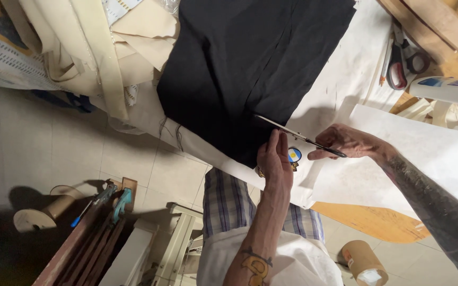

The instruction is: The person places a black fabric patch with a logo onto a larger piece of black fabric on a workbench. Using scissors, they carefully cut around the edges of the patch to separate it from the main fabric. The person then lifts the cut patch and continues to trim the remaining fabric.

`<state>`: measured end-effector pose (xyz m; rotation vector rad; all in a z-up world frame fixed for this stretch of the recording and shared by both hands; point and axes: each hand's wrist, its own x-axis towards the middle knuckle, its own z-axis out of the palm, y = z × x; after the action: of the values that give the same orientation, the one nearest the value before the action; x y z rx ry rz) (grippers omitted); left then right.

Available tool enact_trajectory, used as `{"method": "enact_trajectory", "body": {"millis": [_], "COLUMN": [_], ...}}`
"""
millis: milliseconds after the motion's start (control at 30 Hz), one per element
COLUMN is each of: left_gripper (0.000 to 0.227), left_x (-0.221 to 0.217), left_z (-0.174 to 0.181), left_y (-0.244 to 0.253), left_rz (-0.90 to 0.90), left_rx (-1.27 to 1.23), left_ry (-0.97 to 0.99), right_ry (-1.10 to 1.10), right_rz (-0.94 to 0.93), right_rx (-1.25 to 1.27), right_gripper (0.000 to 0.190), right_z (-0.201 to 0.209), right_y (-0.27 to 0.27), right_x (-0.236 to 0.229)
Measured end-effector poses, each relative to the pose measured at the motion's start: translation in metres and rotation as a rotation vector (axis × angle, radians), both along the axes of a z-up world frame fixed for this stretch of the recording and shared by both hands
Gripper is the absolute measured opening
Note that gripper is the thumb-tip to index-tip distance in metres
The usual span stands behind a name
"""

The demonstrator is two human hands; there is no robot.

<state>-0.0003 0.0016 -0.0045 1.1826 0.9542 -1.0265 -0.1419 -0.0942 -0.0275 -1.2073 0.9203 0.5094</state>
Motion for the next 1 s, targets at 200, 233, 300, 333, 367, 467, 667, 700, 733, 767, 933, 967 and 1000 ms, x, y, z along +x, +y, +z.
{"method": "enact_trajectory", "body": {"millis": [200, 233, 300, 333, 367, 467, 667, 700, 733, 767, 933, 967, 1000], "left_gripper": [0.024, 0.024, 0.022, 0.022, 0.022, 0.023, 0.022, 0.021, 0.021, 0.021, 0.025, 0.024, 0.024], "left_x": [0.001, 0.001, -0.001, 0.000, 0.000, 0.001, 0.005, 0.005, 0.005, 0.005, 0.012, 0.011, 0.010], "left_z": [0.005, 0.004, 0.003, 0.005, 0.007, 0.008, 0.004, 0.004, 0.004, 0.005, 0.020, 0.019, 0.018], "left_y": [0.001, 0.003, 0.005, 0.004, 0.004, 0.002, 0.002, 0.002, 0.002, 0.002, -0.001, 0.000, 0.000], "left_rz": [-0.045, -0.043, -0.042, -0.041, -0.052, -0.062, -0.075, -0.073, -0.072, -0.070, -0.059, -0.053, -0.047], "left_rx": [-0.008, -0.008, -0.016, -0.016, -0.011, -0.017, -0.039, -0.040, -0.040, -0.039, -0.024, -0.025, -0.026], "left_ry": [-0.006, -0.008, -0.016, -0.015, -0.023, -0.030, -0.030, -0.034, -0.033, -0.032, -0.020, -0.024, -0.028], "right_ry": [0.024, 0.023, 0.007, 0.007, -0.004, 0.002, 0.024, 0.013, 0.014, 0.005, 0.010, -0.001, -0.013], "right_rz": [0.057, 0.060, 0.144, 0.145, 0.156, 0.157, 0.126, 0.129, 0.130, 0.128, 0.037, 0.028, 0.019], "right_rx": [0.053, 0.053, 0.036, 0.037, 0.037, 0.045, 0.038, 0.022, 0.022, 0.001, -0.024, -0.032, -0.040], "right_gripper": [0.027, 0.027, 0.021, 0.021, 0.020, 0.023, 0.037, 0.038, 0.038, 0.037, 0.037, 0.038, 0.039], "right_z": [-0.005, -0.005, -0.003, -0.004, -0.004, -0.007, -0.011, -0.015, -0.016, -0.018, -0.011, -0.010, -0.008], "right_y": [0.001, -0.001, -0.005, -0.006, -0.008, -0.009, -0.009, -0.008, -0.007, -0.006, -0.004, -0.004, -0.004], "right_x": [-0.006, -0.004, -0.001, 0.004, 0.007, 0.015, 0.019, 0.017, 0.016, 0.015, 0.018, 0.018, 0.019]}}
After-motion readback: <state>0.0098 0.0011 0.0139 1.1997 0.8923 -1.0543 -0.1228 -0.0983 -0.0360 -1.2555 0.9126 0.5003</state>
